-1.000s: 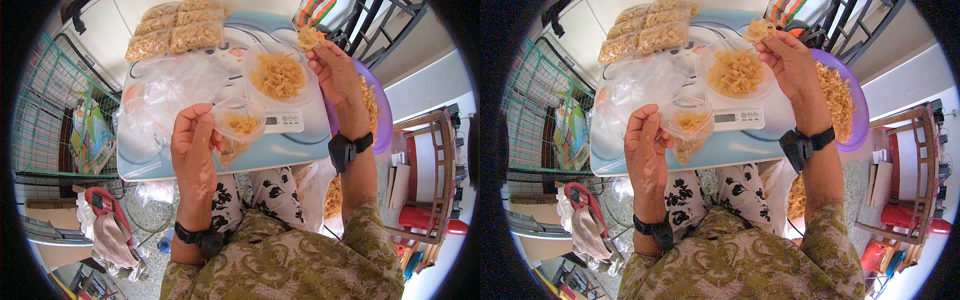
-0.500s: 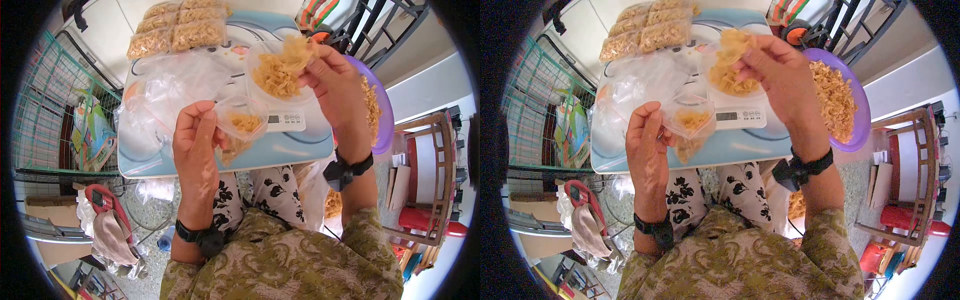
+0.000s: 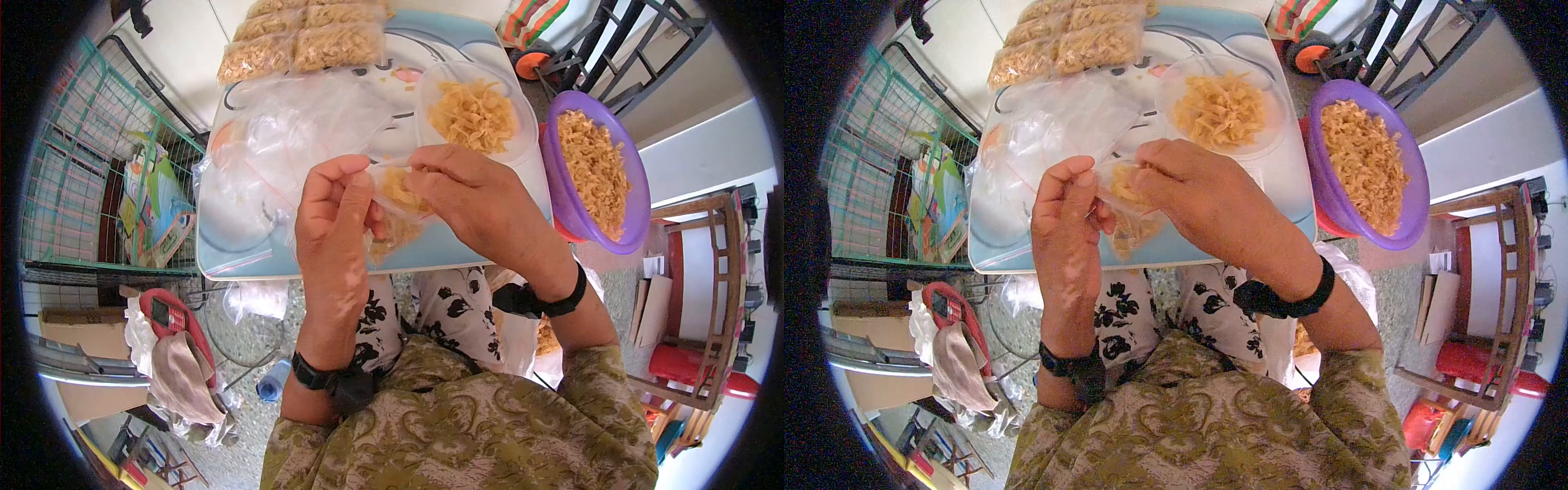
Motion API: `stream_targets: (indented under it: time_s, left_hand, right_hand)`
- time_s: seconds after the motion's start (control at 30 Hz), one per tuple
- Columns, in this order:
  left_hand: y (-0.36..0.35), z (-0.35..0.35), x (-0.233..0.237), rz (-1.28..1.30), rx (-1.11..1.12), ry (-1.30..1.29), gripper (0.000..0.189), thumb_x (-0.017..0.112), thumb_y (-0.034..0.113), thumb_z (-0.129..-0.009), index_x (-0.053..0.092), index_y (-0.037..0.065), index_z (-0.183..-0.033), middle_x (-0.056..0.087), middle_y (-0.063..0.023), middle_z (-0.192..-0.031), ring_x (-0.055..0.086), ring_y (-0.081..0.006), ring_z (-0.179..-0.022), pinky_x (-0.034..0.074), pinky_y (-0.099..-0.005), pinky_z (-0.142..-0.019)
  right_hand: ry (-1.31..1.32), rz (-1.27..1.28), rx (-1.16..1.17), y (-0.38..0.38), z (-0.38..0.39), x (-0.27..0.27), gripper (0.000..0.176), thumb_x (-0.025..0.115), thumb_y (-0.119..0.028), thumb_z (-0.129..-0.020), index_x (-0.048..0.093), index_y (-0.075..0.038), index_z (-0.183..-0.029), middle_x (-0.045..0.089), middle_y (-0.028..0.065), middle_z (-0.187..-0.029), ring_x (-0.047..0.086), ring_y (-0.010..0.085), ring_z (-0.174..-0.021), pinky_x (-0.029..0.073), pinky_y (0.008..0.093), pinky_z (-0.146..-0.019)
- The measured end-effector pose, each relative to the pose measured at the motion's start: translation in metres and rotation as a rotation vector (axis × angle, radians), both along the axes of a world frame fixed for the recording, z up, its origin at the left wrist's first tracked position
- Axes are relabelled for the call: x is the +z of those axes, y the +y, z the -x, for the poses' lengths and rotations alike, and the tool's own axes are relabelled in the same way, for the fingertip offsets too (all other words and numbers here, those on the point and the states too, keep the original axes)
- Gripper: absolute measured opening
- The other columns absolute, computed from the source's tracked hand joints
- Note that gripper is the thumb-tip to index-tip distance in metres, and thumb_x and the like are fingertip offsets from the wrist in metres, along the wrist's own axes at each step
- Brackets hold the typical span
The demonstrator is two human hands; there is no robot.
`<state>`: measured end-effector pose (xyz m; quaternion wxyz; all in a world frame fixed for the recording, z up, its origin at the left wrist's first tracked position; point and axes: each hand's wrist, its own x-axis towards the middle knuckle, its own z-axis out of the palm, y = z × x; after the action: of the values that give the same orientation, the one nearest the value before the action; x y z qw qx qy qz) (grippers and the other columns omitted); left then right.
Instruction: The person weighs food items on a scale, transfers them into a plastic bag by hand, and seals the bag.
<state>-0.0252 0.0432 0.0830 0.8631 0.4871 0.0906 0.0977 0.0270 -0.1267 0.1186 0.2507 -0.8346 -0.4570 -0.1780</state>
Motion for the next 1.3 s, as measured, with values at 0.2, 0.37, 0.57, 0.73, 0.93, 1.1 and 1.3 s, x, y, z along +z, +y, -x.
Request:
stream_targets:
  time_s: [0.2,0.37,0.57,0.73,0.93,1.1,1.3]
  left_hand:
    - [-0.001,-0.001,-0.001,-0.079,0.006,-0.011,0.021,0.063,0.018,-0.095,0.059,0.006,-0.113,0.057,0.0025,-0.079,0.051,-0.0047,-0.062,0.041,-0.0187,-0.054]
    - [0.001,0.000,0.000,-0.097,0.013,-0.009,0.021,0.063,0.018,-0.095,0.059,0.007,-0.113,0.057,0.0031,-0.079,0.051,-0.0040,-0.061,0.038,-0.0176,-0.053]
    - [0.000,0.000,0.003,-0.092,-0.001,-0.015,0.020,0.063,0.019,-0.096,0.059,0.007,-0.111,0.056,0.0038,-0.079,0.048,-0.0033,-0.062,0.036,-0.0175,-0.053]
    - [-0.004,0.005,0.012,-0.157,-0.018,-0.013,0.017,0.062,0.017,-0.095,0.059,0.007,-0.109,0.055,0.0040,-0.078,0.045,-0.0034,-0.062,0.035,-0.0183,-0.055]
    - [-0.001,0.005,0.009,-0.134,-0.017,-0.061,0.015,0.063,0.015,-0.095,0.060,0.008,-0.108,0.055,0.0038,-0.078,0.045,-0.0035,-0.063,0.035,-0.0182,-0.056]
    - [0.003,0.002,0.012,-0.128,0.035,-0.015,0.016,0.063,0.016,-0.095,0.059,0.007,-0.107,0.055,0.0038,-0.078,0.044,-0.0032,-0.062,0.035,-0.0181,-0.056]
    - [0.001,0.003,0.012,-0.158,-0.003,-0.024,0.017,0.063,0.016,-0.095,0.059,0.006,-0.108,0.055,0.0039,-0.081,0.045,-0.0035,-0.064,0.035,-0.0187,-0.055]
  right_hand:
    - [0.071,0.289,0.093,0.001,-0.004,0.012,0.024,0.063,-0.003,-0.078,0.063,-0.003,-0.102,0.063,0.0132,-0.108,0.064,0.0317,-0.097,0.053,0.0371,-0.082]
    - [0.175,0.212,0.128,0.000,-0.003,0.010,0.022,0.060,-0.003,-0.083,0.061,-0.002,-0.105,0.064,0.0140,-0.115,0.063,0.0321,-0.101,0.053,0.0371,-0.085]
    - [0.265,0.042,0.194,0.004,0.001,0.005,0.013,0.055,-0.010,-0.085,0.061,-0.001,-0.092,0.065,0.0163,-0.096,0.064,0.0339,-0.090,0.053,0.0409,-0.078]
    - [0.279,0.289,0.160,0.008,-0.001,0.004,0.009,0.062,-0.009,-0.085,0.059,-0.003,-0.091,0.063,0.0133,-0.092,0.064,0.0312,-0.086,0.053,0.0394,-0.071]
    - [0.288,0.157,-0.035,0.019,0.008,0.000,0.012,0.064,-0.011,-0.085,0.055,-0.003,-0.086,0.060,0.0119,-0.083,0.063,0.0310,-0.074,0.051,0.0378,-0.063]
    - [0.574,0.027,-0.006,0.012,0.012,0.008,0.020,0.059,-0.019,-0.091,0.056,-0.002,-0.100,0.061,0.0180,-0.091,0.063,0.0364,-0.087,0.052,0.0437,-0.075]
    - [0.486,0.108,0.266,-0.001,0.017,0.001,0.047,0.073,-0.031,-0.084,0.058,-0.001,-0.116,0.058,0.0186,-0.111,0.056,0.0329,-0.110,0.047,0.0418,-0.092]
